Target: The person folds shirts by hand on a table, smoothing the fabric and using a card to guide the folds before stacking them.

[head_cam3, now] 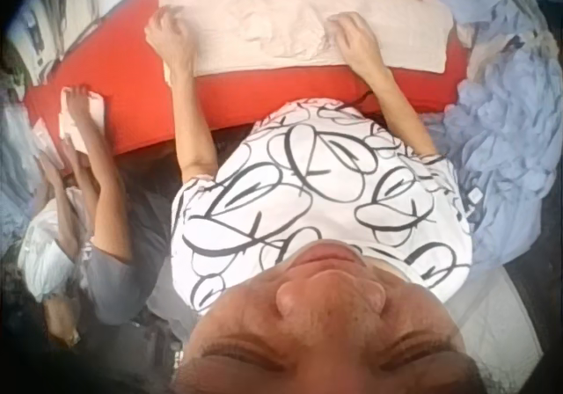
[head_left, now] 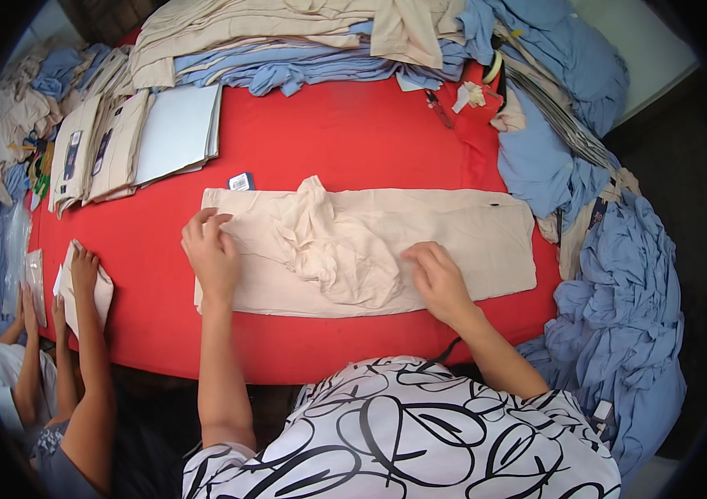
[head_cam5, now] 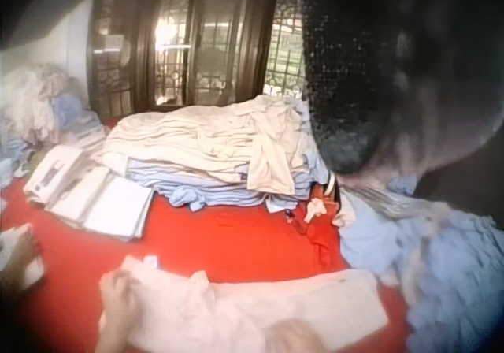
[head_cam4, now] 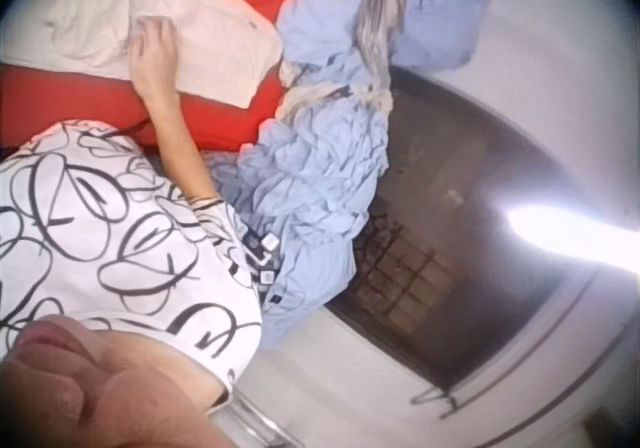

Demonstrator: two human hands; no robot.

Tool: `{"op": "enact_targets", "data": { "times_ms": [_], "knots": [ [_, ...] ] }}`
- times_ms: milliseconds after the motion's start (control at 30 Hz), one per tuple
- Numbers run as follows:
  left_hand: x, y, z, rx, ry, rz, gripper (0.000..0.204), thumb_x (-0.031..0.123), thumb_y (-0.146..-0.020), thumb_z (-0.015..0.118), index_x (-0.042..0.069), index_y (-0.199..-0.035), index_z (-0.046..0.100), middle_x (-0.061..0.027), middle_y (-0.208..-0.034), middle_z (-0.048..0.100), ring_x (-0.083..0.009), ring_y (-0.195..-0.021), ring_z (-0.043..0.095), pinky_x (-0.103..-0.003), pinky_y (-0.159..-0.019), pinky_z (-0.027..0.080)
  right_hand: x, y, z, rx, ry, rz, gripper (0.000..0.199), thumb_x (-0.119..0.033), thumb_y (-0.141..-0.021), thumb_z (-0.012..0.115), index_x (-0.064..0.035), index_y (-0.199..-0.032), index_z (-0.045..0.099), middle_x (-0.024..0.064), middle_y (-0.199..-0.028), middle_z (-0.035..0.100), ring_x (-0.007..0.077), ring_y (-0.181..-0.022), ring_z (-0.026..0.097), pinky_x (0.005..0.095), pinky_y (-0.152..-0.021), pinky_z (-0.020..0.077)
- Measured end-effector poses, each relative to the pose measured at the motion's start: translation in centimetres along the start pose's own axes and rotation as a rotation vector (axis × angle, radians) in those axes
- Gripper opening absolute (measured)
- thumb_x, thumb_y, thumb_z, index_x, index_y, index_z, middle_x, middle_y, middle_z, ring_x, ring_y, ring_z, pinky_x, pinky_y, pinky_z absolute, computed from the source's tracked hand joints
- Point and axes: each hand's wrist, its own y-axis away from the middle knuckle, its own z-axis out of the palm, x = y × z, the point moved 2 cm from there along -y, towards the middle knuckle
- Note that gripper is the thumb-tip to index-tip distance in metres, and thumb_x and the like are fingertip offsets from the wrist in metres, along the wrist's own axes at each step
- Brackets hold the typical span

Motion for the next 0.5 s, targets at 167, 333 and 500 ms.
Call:
{"op": "enact_targets", "data": {
  "times_ms": [167,333,500],
  "knots": [
    [8.2,1.5,2.5,-0.316,0.099,0.364,0.060,0.046,-0.083,0.065,0.017,-0.134,0.057,-0.0137,-0.143,0.047,-0.0358,-0.139,0.034,-0.057,-0.113,0.023,-0.5,-0.1,1.3,-0.223,-0.084,0.193,0.028,-0.004,-0.082,0.065,-0.0017,-0.110,0.061,0.0150,-0.108,0.058,0.0326,-0.103,0.056,0.0381,-0.091,0.0462],
    [8.4,2.9,3.8,-0.544,-0.017,0.477,0.092,0.077,-0.067,0.063,0.022,-0.140,0.053,-0.0143,-0.148,0.042,-0.0366,-0.145,0.023,-0.065,-0.114,0.011,6.3,1.8,-3.7,0.110,0.095,0.259,0.035,-0.007,-0.082,0.068,-0.0037,-0.116,0.061,0.0174,-0.113,0.059,0.0335,-0.106,0.057,0.0409,-0.094,0.0454],
    [11.5,3.0,4.0,-0.347,-0.012,0.434,0.075,0.065,-0.081,0.061,0.021,-0.140,0.053,-0.0125,-0.152,0.038,-0.0367,-0.145,0.024,-0.064,-0.115,0.012,13.9,7.2,-10.7,0.471,0.617,0.912,0.053,-0.031,-0.082,0.073,-0.0021,-0.124,0.058,0.0208,-0.120,0.059,0.0383,-0.115,0.053,0.0473,-0.098,0.0425]
  ]
}}
